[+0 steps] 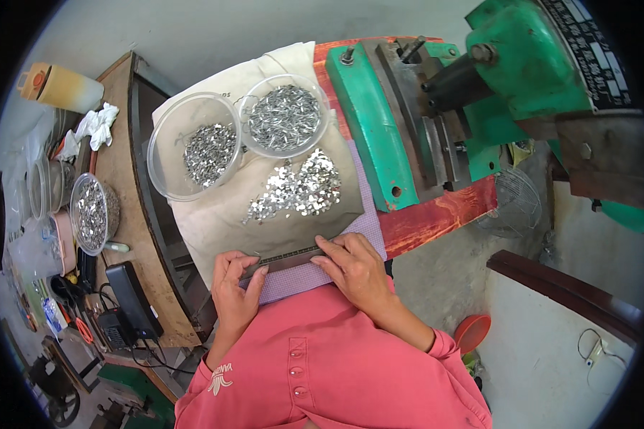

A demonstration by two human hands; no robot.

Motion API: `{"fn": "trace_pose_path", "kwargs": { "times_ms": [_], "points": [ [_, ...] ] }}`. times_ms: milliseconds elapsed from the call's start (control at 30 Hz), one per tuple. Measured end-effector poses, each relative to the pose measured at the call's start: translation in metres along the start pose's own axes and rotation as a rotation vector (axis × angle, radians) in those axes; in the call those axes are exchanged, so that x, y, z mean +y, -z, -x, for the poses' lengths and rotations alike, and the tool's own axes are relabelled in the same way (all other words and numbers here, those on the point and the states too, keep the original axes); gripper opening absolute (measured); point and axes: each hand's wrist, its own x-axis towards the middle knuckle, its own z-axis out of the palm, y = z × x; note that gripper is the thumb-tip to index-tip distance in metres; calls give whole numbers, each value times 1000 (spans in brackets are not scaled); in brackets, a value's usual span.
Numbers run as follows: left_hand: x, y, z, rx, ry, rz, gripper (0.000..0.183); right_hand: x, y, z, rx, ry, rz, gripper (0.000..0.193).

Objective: The person inserts small metal pieces into a slotted metal bar by hand, places the bar into a press machine, operates the machine with a wheel, and continues placing metal pieces into the bar.

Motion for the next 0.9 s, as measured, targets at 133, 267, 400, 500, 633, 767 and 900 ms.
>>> {"fn": "trace_pose_path", "kwargs": {
  "times_ms": [133, 267, 400, 500, 633, 767, 900],
  "points": [
    [0, -1, 2, -18, 42, 47, 23, 5, -3, 4, 35, -19, -89, 33],
    [-3, 2, 3, -64, -56, 11, 27, 15, -2, 7, 44, 82, -104, 30],
    [-4, 5, 3, -85, -255, -90, 30, 22, -3, 10, 3, 113, -157, 25],
    [-3, 7, 4, -59, -337, -145, 29, 22, 1, 7, 13, 175, -143, 25],
    [1, 6, -8, -21, -405, -185, 29, 25, 0, -1, 52, 209, -94, 29],
    [3, 8, -17, -83, -463, -218, 28, 26, 2, 0, 35, 190, -119, 27],
    [25, 17, -33, -116, -546, -238, 27, 25, 23, 4, 86, 208, -136, 27]
  ]
}}
